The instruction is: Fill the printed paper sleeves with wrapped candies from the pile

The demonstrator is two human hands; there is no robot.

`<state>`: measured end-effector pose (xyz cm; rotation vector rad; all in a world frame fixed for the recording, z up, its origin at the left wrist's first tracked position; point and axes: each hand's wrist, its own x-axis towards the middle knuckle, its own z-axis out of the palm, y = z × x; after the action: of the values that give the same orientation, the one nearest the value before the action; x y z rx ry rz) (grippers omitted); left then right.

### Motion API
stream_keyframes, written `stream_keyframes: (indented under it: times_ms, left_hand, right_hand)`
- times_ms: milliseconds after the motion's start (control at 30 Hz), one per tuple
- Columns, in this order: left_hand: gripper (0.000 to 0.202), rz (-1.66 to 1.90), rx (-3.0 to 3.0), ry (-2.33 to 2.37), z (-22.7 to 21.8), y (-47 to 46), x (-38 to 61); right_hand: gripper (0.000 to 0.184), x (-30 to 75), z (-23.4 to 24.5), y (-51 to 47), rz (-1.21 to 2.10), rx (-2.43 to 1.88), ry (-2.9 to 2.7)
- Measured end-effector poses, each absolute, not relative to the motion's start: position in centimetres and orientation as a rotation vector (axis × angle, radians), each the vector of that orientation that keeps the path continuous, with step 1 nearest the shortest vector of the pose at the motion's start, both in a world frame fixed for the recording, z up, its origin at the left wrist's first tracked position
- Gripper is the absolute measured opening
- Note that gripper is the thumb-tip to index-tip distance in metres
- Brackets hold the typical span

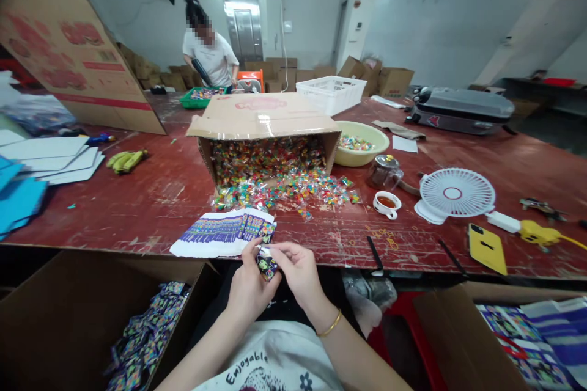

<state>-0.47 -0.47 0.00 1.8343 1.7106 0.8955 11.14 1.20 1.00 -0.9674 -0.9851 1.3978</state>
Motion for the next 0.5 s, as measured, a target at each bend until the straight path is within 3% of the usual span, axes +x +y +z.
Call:
stream_keyframes:
  times_ms: [167, 300, 433, 500]
  left_hand:
    - [0.052, 0.975, 1.789, 1.657, 0.8, -0.5, -2.0]
    - [0.034, 0.795, 1.756, 2.083, 1.0, -0.9, -7.7]
    - [0.051, 0.469, 1.696, 2.490, -0.8, -1.8, -15.0]
    - [0.065, 0.388, 1.705, 2.664, -1.5, -2.2, -16.6]
  right_hand:
    - [0.025, 10.6, 0.3, 0.1, 1.020, -0.919, -1.496]
    - [0.037, 9.8, -2.3, 4.2, 0.990, -1.140, -1.593]
    - [0.064, 9.3, -4.5, 10.8, 0.836, -1.491, -1.725]
    - [0.068, 9.2, -4.3, 12.7, 0.844, -1.553, -1.754]
